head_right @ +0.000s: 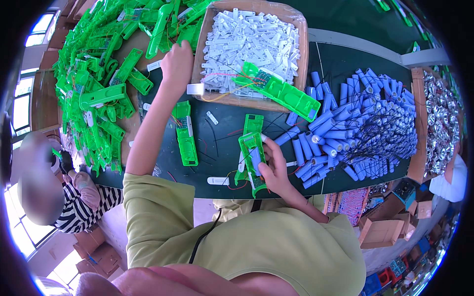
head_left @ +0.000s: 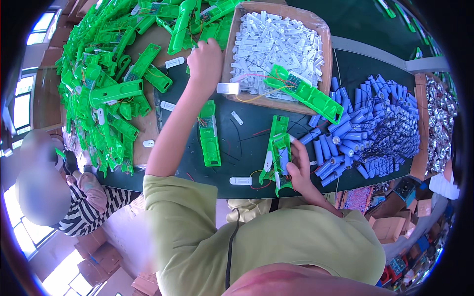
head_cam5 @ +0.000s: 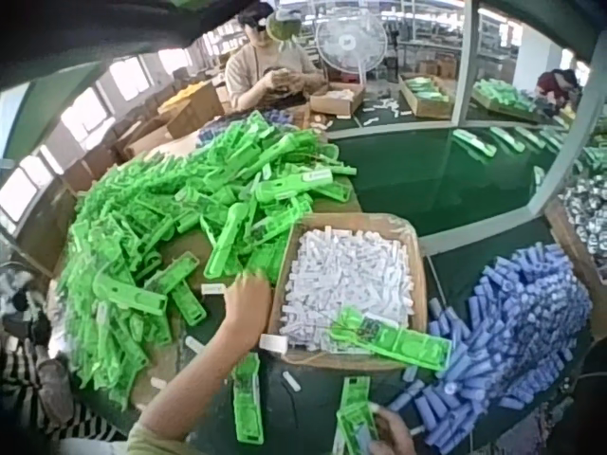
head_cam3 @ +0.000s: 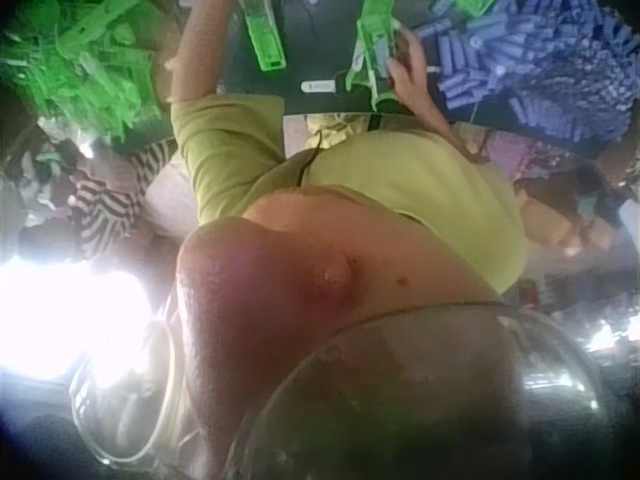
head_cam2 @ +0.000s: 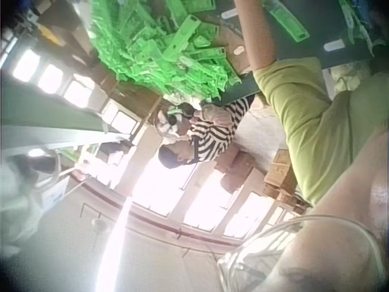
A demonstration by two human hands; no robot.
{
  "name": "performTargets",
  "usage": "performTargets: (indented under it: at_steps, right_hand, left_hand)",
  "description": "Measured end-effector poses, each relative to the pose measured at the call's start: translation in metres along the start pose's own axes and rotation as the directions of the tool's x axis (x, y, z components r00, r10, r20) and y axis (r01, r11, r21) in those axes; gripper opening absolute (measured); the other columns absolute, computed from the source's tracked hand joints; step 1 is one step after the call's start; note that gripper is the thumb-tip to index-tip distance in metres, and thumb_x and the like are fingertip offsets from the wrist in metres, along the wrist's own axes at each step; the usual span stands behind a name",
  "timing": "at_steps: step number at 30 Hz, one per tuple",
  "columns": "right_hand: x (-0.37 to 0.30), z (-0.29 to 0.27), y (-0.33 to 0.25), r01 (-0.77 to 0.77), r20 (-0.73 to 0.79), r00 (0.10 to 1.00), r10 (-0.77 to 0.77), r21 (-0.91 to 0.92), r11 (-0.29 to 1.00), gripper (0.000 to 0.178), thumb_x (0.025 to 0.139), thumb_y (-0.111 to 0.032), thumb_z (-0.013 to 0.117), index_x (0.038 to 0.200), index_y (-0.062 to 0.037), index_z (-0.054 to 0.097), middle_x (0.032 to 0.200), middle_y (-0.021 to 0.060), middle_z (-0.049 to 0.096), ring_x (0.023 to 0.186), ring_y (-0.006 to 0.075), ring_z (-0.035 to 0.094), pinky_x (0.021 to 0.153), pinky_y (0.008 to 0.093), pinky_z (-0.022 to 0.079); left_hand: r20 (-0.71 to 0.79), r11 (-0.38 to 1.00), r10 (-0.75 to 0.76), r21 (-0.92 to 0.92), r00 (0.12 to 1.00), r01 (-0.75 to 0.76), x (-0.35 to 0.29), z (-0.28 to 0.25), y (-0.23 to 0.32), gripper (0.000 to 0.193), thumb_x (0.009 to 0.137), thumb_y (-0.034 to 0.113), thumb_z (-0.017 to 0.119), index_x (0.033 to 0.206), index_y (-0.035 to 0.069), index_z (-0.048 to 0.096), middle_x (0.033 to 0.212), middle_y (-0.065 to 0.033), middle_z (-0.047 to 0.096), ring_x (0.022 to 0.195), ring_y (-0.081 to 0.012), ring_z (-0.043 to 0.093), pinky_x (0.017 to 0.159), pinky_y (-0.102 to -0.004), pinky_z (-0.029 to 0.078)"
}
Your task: Assembling plastic housing components with batteries and circuit boards on a factory production line.
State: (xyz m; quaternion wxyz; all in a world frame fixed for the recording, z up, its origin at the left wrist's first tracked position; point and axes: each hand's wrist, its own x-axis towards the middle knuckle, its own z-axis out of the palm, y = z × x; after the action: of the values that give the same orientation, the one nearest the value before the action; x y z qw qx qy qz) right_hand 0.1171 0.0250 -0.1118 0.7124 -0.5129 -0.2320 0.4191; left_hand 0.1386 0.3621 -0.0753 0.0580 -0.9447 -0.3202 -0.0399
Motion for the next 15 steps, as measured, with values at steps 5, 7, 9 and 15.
performTargets:
  at_steps: [5,7,9,15]
  right_hand:
    - [0.001,-0.003,0.002,-0.004,-0.014,1.0,0.005,0.045,0.999,0.06,0.084,-0.007,0.047,0.138,0.0016,0.022,0.126,0.0181,0.046,0.112,0.0214,0.05,0.095,0.0335,0.039]
    - [0.001,-0.002,0.0,-0.005,-0.023,1.0,0.006,0.032,0.999,0.06,0.084,-0.006,0.046,0.138,0.0013,0.022,0.126,0.0178,0.046,0.112,0.0211,0.051,0.095,0.0334,0.039]
    - [0.0,-0.003,-0.001,-0.005,-0.028,1.0,0.006,0.016,1.0,0.06,0.084,-0.005,0.046,0.138,0.001,0.022,0.126,0.0175,0.046,0.111,0.0208,0.051,0.095,0.0333,0.039]
    - [-0.004,0.002,-0.001,-0.022,-0.058,0.998,0.02,-0.037,0.999,0.061,0.081,-0.001,0.043,0.138,-0.0007,0.022,0.129,0.0179,0.045,0.115,0.0235,0.049,0.096,0.0341,0.039]
  left_hand:
    - [0.001,0.992,-0.081,-0.095,0.997,0.08,-0.018,-0.012,-0.002,0.044,0.077,0.041,0.065,0.088,-0.001,0.054,0.094,-0.0166,0.058,0.083,-0.033,0.063,0.066,-0.0427,0.053]
    - [-0.028,0.992,-0.096,-0.086,0.995,0.093,-0.023,-0.013,-0.003,0.045,0.074,0.039,0.065,0.089,-0.001,0.054,0.093,-0.017,0.059,0.082,-0.0341,0.063,0.067,-0.0432,0.052]
    - [0.054,0.985,-0.154,-0.067,0.987,0.157,-0.033,-0.024,-0.005,0.042,0.073,0.036,0.063,0.09,-0.001,0.053,0.091,-0.0174,0.059,0.082,-0.0336,0.063,0.067,-0.0436,0.052]
    - [0.095,0.905,-0.055,-0.416,0.994,0.09,-0.076,-0.045,-0.064,0.04,0.078,0.03,0.057,0.094,-0.004,0.045,0.093,-0.0272,0.056,0.09,-0.0441,0.055,0.078,-0.0481,0.045]
